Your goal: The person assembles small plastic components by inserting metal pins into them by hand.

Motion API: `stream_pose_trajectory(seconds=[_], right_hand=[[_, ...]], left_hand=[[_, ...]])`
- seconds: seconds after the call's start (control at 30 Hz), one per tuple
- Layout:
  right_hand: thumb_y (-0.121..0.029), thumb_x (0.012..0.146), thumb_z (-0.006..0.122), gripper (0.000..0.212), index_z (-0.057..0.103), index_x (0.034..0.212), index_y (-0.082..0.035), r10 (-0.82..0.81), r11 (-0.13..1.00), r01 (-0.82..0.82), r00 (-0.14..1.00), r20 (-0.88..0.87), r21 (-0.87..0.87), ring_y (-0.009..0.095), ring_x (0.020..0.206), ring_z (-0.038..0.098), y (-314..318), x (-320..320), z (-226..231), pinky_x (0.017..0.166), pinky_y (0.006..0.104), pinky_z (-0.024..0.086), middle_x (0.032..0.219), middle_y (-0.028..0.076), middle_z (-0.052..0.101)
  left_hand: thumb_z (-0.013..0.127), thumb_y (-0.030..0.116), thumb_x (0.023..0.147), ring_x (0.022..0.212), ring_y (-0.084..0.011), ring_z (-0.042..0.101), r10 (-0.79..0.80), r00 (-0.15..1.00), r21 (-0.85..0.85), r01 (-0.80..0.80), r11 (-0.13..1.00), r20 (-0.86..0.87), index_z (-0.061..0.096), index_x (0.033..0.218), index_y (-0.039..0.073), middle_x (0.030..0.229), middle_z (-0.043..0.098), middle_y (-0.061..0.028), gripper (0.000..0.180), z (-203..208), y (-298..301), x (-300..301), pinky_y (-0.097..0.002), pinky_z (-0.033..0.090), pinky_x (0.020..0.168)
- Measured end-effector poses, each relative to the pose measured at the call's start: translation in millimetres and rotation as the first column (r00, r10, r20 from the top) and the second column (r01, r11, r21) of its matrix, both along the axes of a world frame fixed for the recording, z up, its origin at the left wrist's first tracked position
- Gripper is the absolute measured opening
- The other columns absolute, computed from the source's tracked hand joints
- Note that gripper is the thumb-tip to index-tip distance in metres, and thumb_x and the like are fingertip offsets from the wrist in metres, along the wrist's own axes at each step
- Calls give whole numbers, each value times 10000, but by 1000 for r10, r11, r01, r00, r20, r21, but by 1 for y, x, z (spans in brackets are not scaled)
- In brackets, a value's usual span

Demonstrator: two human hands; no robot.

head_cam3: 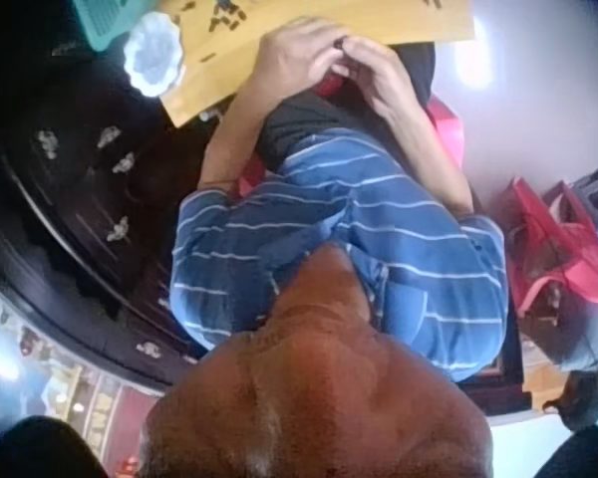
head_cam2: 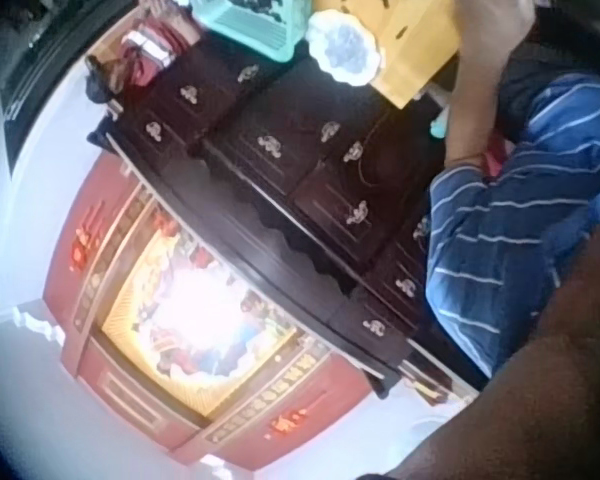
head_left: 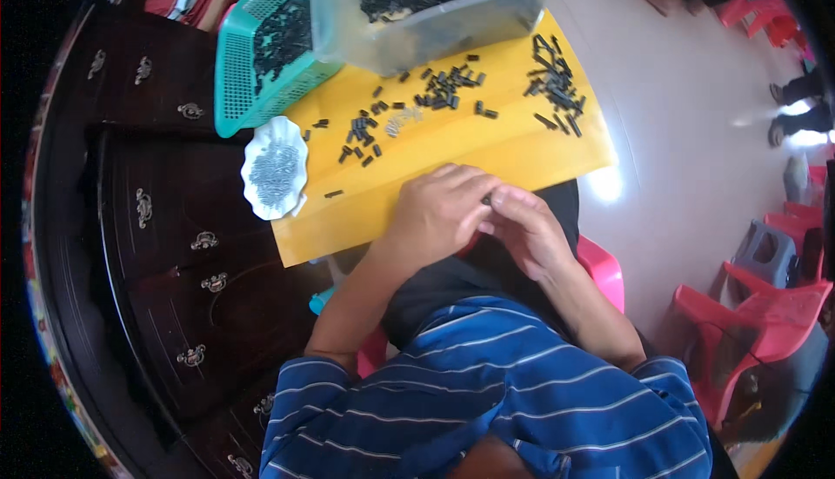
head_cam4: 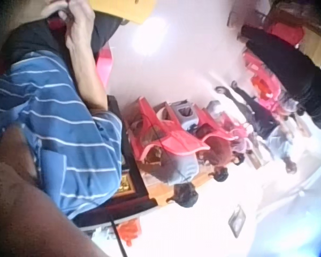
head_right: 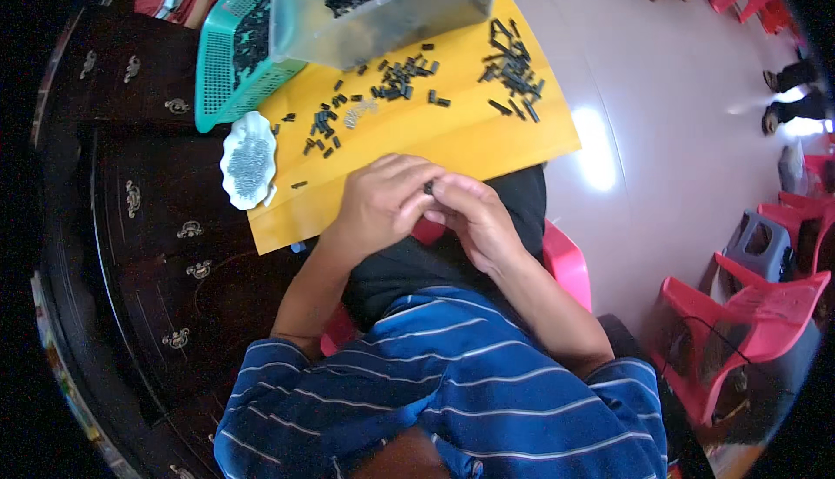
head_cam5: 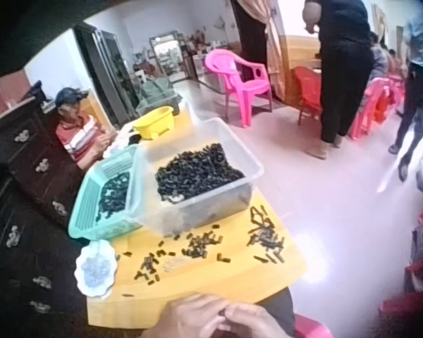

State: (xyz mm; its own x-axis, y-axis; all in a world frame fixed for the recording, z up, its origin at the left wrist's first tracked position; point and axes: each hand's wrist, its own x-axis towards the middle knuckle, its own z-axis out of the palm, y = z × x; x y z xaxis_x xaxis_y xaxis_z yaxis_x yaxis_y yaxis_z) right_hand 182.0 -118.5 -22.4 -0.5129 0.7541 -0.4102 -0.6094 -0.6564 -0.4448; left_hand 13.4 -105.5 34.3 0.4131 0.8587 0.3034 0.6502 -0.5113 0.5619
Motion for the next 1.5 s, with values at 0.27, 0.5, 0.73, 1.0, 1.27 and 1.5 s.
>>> stream_pose_trajectory(seconds=[0.27, 0.5, 0.73, 1.0, 1.27, 1.5], right_hand=[[-197, 939, 649, 191, 666, 1063, -54, 41, 995, -45, 998, 44, 94, 109, 912, 634, -6, 2, 1, 847, 279, 511, 986, 20, 677], [-234, 961, 636, 234, 664, 1077, -33, 149, 979, -159, 985, 85, 124, 104, 868, 640, -5, 1, 2, 816, 249, 515, 954, 23, 685], [-244, 981, 602, 300, 637, 1178, -21, 245, 965, -246, 969, 16, 89, 121, 862, 672, -4, -3, 13, 806, 239, 531, 1052, 79, 710], [-221, 978, 607, 266, 631, 1175, -44, 207, 971, -212, 977, 56, 113, 92, 849, 664, -4, 1, 5, 795, 221, 516, 1056, 64, 707], [-201, 975, 608, 232, 633, 1151, -52, 176, 978, -182, 982, 68, 99, 83, 846, 657, -2, 2, 4, 792, 215, 509, 1032, 51, 706], [-194, 955, 628, 205, 639, 1099, -49, 177, 981, -183, 980, 94, 66, 125, 867, 653, -2, -1, 8, 836, 267, 516, 1011, 66, 693]], left_hand=[[699, 100, 776, 854, -288, 677, 34, 999, -43, -36, 998, -40, 687, 1024, 58, 975, 690, -112, 252, 4, -11, 0, -373, 544, 762], [725, 3, 751, 811, -253, 653, -23, 985, -247, 65, 967, 170, 690, 1101, 49, 934, 660, -111, 354, 24, -16, -16, -317, 518, 712], [665, 28, 839, 676, -191, 651, 183, 975, -238, -150, 960, 123, 692, 924, 23, 808, 680, -101, 89, 18, -12, -47, -305, 507, 622], [651, 53, 857, 692, -185, 645, 709, 704, 365, -670, 646, 38, 647, 1149, 46, 889, 691, -93, 293, 70, 67, -167, -327, 521, 656], [670, 62, 854, 679, -131, 626, 591, 794, -181, -567, 804, 143, 708, 1041, 28, 894, 698, -86, 194, 23, 42, -86, -273, 508, 647], [699, 146, 831, 793, -313, 675, 365, 927, 112, -356, 928, -84, 663, 1113, 80, 940, 670, -106, 293, -34, 51, -36, -413, 545, 676]])
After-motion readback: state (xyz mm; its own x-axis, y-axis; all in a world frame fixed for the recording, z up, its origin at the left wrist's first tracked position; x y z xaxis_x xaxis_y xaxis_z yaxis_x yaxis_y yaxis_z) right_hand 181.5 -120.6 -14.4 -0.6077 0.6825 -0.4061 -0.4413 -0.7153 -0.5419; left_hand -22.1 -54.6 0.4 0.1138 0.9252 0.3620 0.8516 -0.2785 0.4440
